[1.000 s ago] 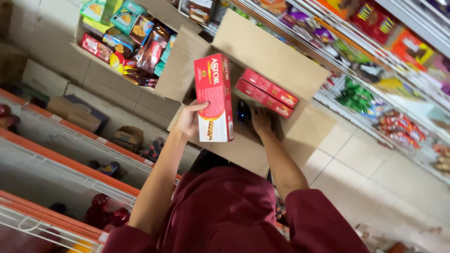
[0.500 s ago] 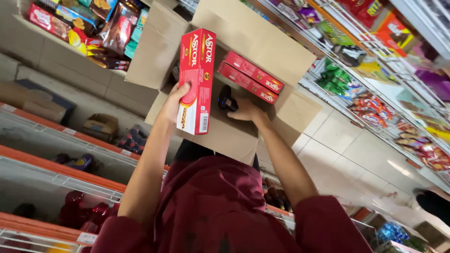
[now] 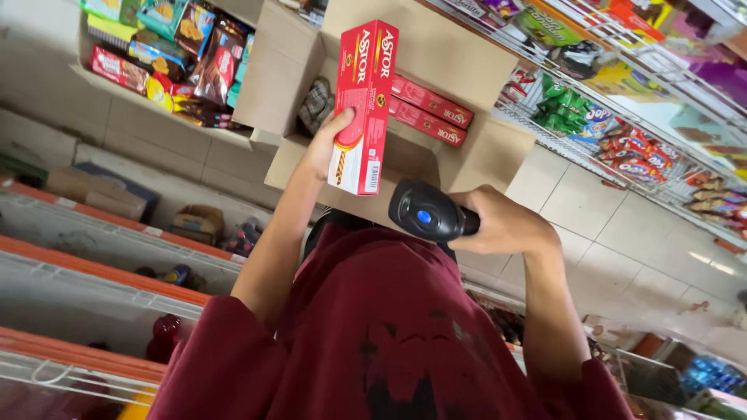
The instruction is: The person scans several boxes of snacks using a handheld barcode scanner and places them onto a retail shelf one by one.
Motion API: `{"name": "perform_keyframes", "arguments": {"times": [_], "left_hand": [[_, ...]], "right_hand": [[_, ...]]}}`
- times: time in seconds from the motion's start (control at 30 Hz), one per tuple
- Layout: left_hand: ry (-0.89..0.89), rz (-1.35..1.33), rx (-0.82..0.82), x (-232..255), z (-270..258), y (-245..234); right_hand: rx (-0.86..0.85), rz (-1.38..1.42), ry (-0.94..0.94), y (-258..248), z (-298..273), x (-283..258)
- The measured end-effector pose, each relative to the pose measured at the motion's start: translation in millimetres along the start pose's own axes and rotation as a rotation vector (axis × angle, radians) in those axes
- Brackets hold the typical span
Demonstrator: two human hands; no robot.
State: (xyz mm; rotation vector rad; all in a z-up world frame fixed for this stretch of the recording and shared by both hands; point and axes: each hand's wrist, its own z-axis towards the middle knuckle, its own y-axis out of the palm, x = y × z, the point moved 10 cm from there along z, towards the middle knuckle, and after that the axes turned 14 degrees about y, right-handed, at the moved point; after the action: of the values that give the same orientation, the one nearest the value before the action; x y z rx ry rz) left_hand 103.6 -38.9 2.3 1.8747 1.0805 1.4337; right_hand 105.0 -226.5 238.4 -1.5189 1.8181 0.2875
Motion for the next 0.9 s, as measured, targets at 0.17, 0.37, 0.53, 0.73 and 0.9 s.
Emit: {"name": "perform_keyframes", "arguments": {"times": [0.17, 0.37, 0.53, 0.73, 0.9], "left_hand": [[-0.201, -0.191, 0.005, -19.9, -8.2, 56.8], [0.024, 0.124, 0.127, -44.9, 2.7, 106.8], [0.228, 0.527, -0.198, -66.2, -3.1, 186.4], [0.562, 1.086, -0.609, -71.6, -39.1, 323.6], [0.892, 1.421, -0.945, -98.5, -77.9, 417.8]], "right_hand": [[0.106, -0.009, 0.077, -3.4, -41.6, 29.7], [0.481, 0.725, 0.018, 10.9, -28.0, 119.1], [0.550, 1.781, 0.035, 21.7, -35.3, 210.9], [0.355, 1.949, -0.251, -29.6, -91.8, 266.3], [0.314, 1.833, -0.487, -82.0, -155.9, 291.1]]}}
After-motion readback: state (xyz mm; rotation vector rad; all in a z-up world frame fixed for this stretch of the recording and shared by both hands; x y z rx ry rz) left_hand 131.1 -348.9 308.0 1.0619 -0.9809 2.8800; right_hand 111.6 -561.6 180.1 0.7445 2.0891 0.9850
